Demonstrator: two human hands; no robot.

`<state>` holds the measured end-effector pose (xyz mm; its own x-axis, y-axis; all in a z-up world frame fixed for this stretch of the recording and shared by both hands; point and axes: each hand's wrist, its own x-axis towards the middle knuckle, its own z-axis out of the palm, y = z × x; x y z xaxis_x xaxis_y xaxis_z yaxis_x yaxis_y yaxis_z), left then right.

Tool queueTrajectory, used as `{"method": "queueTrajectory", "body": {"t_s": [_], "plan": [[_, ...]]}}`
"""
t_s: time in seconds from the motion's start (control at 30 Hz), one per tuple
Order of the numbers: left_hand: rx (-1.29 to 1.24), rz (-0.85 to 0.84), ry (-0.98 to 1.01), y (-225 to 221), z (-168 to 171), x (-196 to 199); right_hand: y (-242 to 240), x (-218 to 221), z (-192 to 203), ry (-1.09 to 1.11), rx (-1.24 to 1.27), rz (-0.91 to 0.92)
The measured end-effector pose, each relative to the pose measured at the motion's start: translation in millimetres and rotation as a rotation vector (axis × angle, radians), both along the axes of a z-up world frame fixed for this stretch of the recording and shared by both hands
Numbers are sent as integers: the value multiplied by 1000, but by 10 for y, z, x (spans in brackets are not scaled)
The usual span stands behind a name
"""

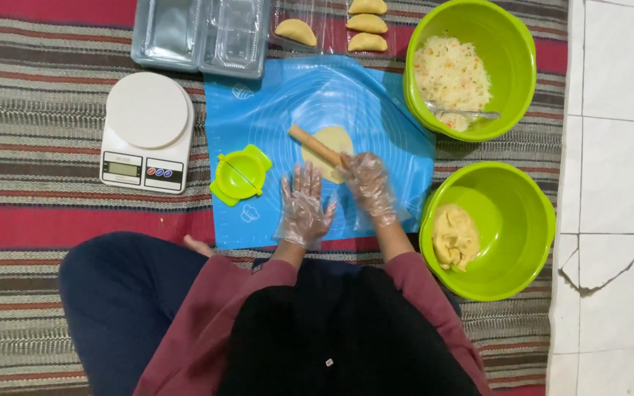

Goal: Rolling out dough, adding filling, and sealing pastries using a manual mold while sitting on the floor.

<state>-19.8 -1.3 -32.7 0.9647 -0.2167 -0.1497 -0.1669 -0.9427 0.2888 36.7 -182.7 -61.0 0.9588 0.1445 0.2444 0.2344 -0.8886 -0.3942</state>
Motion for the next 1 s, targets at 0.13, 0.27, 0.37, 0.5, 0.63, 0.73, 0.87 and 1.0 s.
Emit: {"method": "queueTrajectory", "body": {"t_s": [0.13, 0.27, 0.37, 0.5, 0.63, 0.73, 0.87, 1.0], "plan": [[1, 46, -10, -2, -122, -19, 126, -39, -12, 55, 156, -117], [-53, 89, 1, 6, -71, -13, 195, -73, -100, 130, 150, -185], [-45, 126, 21, -1, -29, -14, 350, -141, 345, 310, 173, -324], [4, 137, 21, 11, -38, 5, 435, -97, 539, 397, 246, -356], [49, 120, 47, -8, 22, 13, 295, -350, 134, 37, 59, -53], [-15, 62, 6, -6, 10, 33, 147, -405, -259, -27, 51, 53], [-11, 7, 4, -5, -94, 56, 214, -471, -154, 41, 33, -30], [43, -4, -30, 4, -157, 29, 319, -531, 144, -77, -26, 49]]}}
